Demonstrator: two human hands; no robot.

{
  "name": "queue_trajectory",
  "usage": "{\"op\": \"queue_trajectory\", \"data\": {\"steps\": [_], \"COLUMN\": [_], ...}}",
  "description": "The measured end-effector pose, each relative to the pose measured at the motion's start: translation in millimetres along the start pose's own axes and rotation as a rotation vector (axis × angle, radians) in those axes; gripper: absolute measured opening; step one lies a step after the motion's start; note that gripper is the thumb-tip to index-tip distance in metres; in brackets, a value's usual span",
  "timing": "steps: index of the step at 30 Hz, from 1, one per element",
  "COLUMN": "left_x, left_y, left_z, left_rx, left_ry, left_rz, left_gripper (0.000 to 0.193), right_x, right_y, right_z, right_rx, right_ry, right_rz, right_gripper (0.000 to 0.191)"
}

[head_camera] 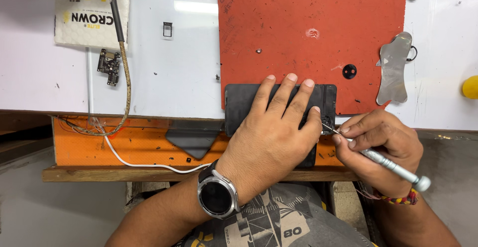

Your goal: The person uses a precision screwdriver to remove screws from the camera module area of a smartphone. They apply adhesive to the camera lenses on the back cover and continue unscrewing components. The person removes the camera module and places it on the workbench.

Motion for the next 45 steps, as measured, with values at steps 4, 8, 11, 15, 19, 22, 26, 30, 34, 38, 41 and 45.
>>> {"op": "queue_trajectory", "data": {"steps": [4,8,11,15,19,22,26,30,34,38,41,45], "left_x": [1.7,2.2,2.9,1.9,1.0,0.2,2.8,14.2,25.5,25.5,30.0,29.8], "left_y": [-1.3,-1.7,-0.5,-0.8,-0.7,-0.9,-1.9,-6.2,-20.3,-44.5,-62.2,-75.8], "left_z": [0.8,-0.9,-1.2,-1.4,-2.5,-2.9,-1.3,-1.7,-3.3,-8.4,-12.0,-16.8], "left_rx": [-0.012,-0.003,0.007,0.004,0.006,0.006,-0.007,-0.042,-0.084,0.014,-0.025,-0.034], "left_ry": [-0.009,0.002,0.007,0.002,0.025,0.018,0.008,0.041,0.09,0.214,0.093,0.031], "left_rz": [0.002,-0.009,-0.009,-0.021,-0.021,-0.023,-0.018,0.014,-0.008,-0.226,-0.235,-0.31], "left_gripper": [0.024,0.024,0.026,0.027,0.034,0.037,0.037,0.039,0.027,0.027,0.015,0.011], "right_x": [-4.0,-7.4,-8.2,-6.3,-2.1,0.6,3.5,5.1,9.3,15.1,16.1,12.0], "right_y": [0.1,0.1,1.0,2.2,5.0,11.6,19.6,20.7,19.9,18.2,17.6,16.8], "right_z": [-4.7,-7.6,-8.0,-4.3,5.7,11.0,13.7,14.1,12.0,10.7,10.8,9.2], "right_rx": [0.043,0.075,0.064,0.047,-0.001,-0.035,-0.06,-0.043,-0.003,0.027,0.013,-0.041], "right_ry": [0.044,0.096,0.11,0.117,-0.046,-0.154,-0.24,-0.338,-0.455,-0.432,-0.422,-0.399], "right_rz": [0.008,0.011,0.008,0.003,0.037,0.069,0.09,0.151,0.259,0.326,0.34,0.308], "right_gripper": [0.03,0.03,0.031,0.032,0.028,0.025,0.024,0.023,0.02,0.018,0.018,0.018]}}
Point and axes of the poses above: each hand's wrist, its own y-axis away from the middle knuckle, its own x-axis out of the back of the hand, z = x × y, the point moved 4 cm from there along -y, towards the middle knuckle, and after that the axes turned 4 degrees about x, right-handed, at the moved point
